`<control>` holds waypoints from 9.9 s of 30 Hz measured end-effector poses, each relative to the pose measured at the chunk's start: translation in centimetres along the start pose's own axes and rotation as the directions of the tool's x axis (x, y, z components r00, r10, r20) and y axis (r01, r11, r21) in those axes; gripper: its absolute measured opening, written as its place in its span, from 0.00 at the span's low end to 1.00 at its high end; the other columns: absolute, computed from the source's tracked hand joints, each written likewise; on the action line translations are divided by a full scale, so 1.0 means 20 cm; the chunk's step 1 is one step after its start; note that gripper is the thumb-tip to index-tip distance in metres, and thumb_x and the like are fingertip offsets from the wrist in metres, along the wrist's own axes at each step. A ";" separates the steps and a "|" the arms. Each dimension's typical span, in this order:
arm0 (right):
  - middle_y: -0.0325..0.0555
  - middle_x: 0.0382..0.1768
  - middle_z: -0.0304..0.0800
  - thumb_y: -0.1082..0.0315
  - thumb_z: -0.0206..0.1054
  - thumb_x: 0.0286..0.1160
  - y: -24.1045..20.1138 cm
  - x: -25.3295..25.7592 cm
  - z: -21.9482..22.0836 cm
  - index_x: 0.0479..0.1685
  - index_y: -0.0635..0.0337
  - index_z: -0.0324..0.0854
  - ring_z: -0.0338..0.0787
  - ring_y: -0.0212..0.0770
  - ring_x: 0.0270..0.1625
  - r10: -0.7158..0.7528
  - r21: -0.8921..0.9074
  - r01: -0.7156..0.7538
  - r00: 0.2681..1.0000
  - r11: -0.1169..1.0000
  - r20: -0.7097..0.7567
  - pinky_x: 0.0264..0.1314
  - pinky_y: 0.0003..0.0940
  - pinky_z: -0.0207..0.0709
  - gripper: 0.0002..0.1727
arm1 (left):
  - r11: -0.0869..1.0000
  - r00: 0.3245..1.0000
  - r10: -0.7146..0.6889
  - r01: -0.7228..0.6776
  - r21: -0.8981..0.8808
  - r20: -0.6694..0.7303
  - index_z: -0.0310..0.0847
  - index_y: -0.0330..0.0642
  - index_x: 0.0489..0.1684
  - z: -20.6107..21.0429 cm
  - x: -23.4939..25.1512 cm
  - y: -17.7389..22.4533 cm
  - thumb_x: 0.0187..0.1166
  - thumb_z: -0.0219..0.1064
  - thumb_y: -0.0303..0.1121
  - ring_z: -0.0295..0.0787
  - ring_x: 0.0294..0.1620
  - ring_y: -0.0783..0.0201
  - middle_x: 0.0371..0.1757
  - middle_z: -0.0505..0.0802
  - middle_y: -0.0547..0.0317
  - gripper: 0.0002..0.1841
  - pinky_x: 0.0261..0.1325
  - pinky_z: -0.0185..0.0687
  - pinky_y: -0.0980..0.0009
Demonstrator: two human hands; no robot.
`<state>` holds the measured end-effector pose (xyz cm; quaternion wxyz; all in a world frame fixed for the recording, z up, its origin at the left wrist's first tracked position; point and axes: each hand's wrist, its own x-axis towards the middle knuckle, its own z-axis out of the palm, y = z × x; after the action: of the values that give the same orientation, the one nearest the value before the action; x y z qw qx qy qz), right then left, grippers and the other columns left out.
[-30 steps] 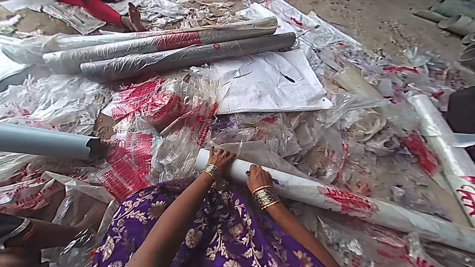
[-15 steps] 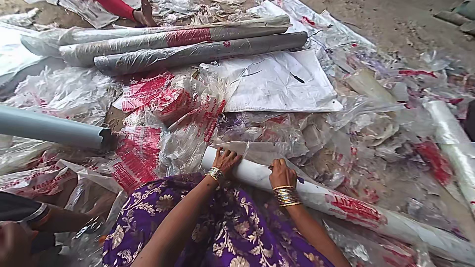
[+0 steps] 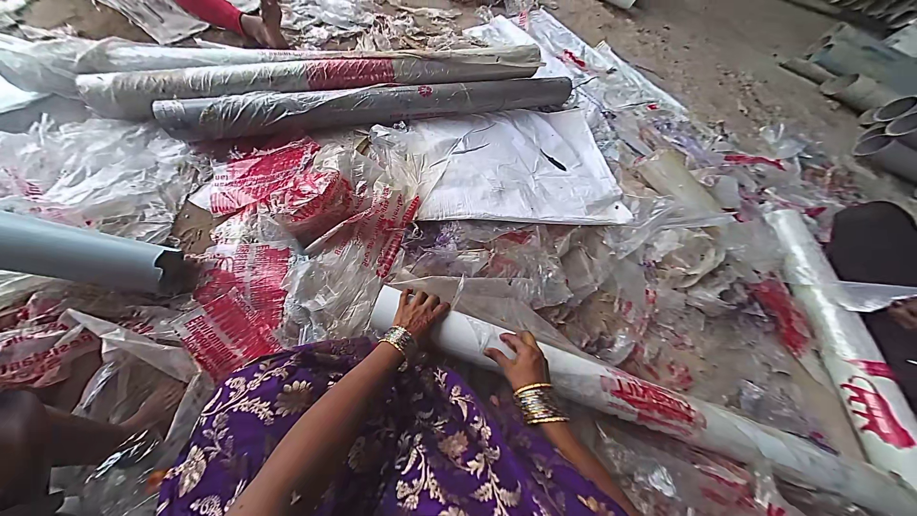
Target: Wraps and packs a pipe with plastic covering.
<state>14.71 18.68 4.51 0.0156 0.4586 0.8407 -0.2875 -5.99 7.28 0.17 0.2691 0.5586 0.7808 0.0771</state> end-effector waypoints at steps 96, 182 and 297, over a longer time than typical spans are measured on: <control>0.71 0.56 0.87 0.63 0.85 0.60 0.21 -0.11 0.10 0.63 0.71 0.87 0.91 0.63 0.48 -0.131 -0.008 0.131 0.980 0.991 -0.152 0.52 0.57 0.85 0.30 | 0.992 0.990 0.114 -0.107 0.071 -0.089 0.77 0.45 0.79 0.05 -0.02 -0.03 0.53 0.86 0.54 0.76 0.79 0.37 0.75 0.84 0.42 0.47 0.78 0.62 0.35; 0.68 0.46 0.89 0.80 0.69 0.71 0.22 -0.10 0.20 0.41 0.74 0.89 0.94 0.62 0.44 -0.096 0.005 0.104 0.937 0.995 -0.336 0.48 0.54 0.88 0.06 | 0.969 0.934 0.229 -0.192 0.154 -0.275 0.82 0.45 0.74 0.13 -0.04 -0.06 0.48 0.87 0.57 0.82 0.73 0.39 0.70 0.89 0.45 0.47 0.73 0.71 0.37; 0.74 0.63 0.86 0.62 0.55 0.93 0.85 -2.04 -0.50 0.59 0.74 0.85 0.83 0.68 0.72 0.857 0.594 -0.619 0.339 0.514 -0.388 0.76 0.66 0.66 0.21 | 0.592 0.822 -0.304 -0.233 -0.772 -0.481 0.77 0.36 0.59 -1.21 -0.95 -0.08 0.87 0.55 0.25 0.86 0.38 0.78 0.44 0.88 0.64 0.10 0.48 0.83 0.81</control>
<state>54.01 -0.47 16.71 -0.2225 0.8559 0.4162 -0.2113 -15.28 -6.22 26.27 0.2479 0.3092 0.7137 0.5775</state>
